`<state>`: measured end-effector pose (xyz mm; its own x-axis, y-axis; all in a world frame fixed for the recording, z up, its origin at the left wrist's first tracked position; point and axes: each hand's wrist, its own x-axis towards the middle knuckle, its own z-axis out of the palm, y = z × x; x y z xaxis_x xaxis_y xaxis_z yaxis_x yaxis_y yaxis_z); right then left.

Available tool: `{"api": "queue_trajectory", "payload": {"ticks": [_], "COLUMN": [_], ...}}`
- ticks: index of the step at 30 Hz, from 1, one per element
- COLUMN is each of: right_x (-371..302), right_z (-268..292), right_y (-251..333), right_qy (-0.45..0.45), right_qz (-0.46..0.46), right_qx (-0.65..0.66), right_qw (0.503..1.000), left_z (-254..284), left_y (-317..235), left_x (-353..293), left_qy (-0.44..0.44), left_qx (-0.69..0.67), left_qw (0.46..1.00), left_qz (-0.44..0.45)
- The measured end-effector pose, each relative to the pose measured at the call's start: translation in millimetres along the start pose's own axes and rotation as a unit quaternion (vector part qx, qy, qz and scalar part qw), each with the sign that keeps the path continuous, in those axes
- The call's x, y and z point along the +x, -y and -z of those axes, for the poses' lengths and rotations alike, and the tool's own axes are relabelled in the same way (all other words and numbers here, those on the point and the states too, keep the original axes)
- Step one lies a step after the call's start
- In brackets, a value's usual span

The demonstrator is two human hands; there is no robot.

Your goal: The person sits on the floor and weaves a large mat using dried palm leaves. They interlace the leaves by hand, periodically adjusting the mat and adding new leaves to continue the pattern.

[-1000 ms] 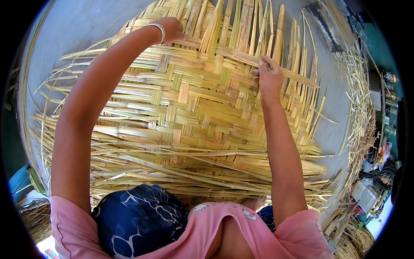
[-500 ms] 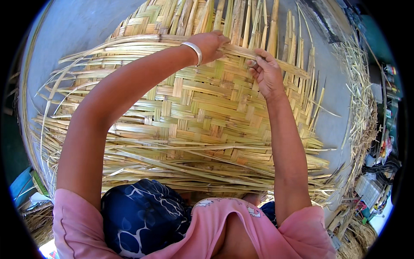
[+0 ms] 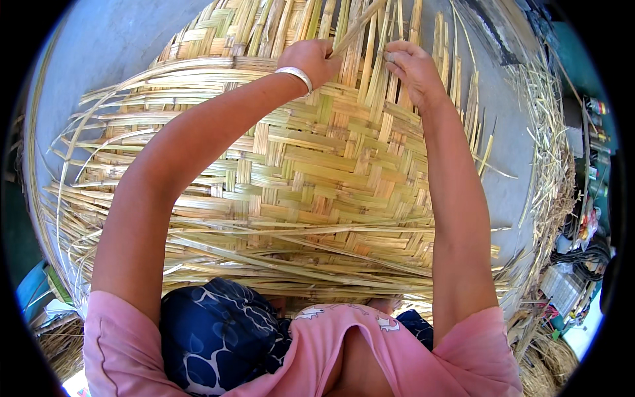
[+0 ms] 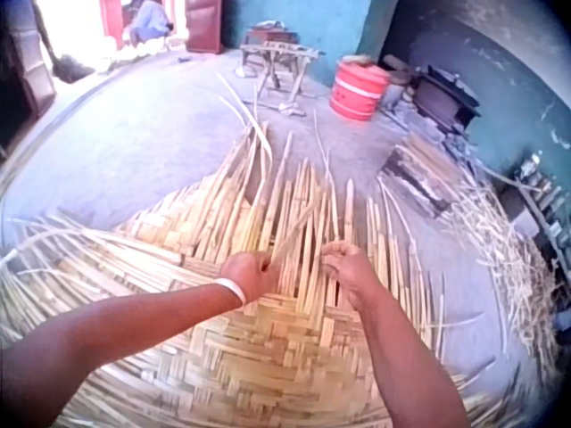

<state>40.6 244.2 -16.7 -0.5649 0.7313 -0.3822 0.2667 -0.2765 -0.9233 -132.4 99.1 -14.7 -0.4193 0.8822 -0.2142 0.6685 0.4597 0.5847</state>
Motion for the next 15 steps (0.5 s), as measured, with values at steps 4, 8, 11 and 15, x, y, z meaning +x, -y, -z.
{"api": "queue_trajectory", "payload": {"ticks": [4, 8, 11, 15], "right_x": [20, 43, 59, 73], "right_z": [-12, -17, -19, -30], "right_y": [7, 5, 2, 6], "right_qy": [-0.03, -0.019, 0.005, 0.037], "right_qz": [-0.021, -0.014, -0.01, -0.088], "right_qx": [-0.173, -0.117, -0.155, -0.209], "right_qw": [0.984, 0.993, 0.988, 0.973], "left_z": [-6, -6, -9, -20], "left_y": [11, 13, 17, 31], "left_x": [7, 10, 15, 25], "left_qy": [-0.047, -0.045, -0.035, -0.043], "left_qx": [-0.043, -0.071, -0.096, -0.145], "left_qw": [0.998, 0.996, 0.995, 0.988], "left_qz": [-0.012, -0.007, -0.001, 0.02]}}
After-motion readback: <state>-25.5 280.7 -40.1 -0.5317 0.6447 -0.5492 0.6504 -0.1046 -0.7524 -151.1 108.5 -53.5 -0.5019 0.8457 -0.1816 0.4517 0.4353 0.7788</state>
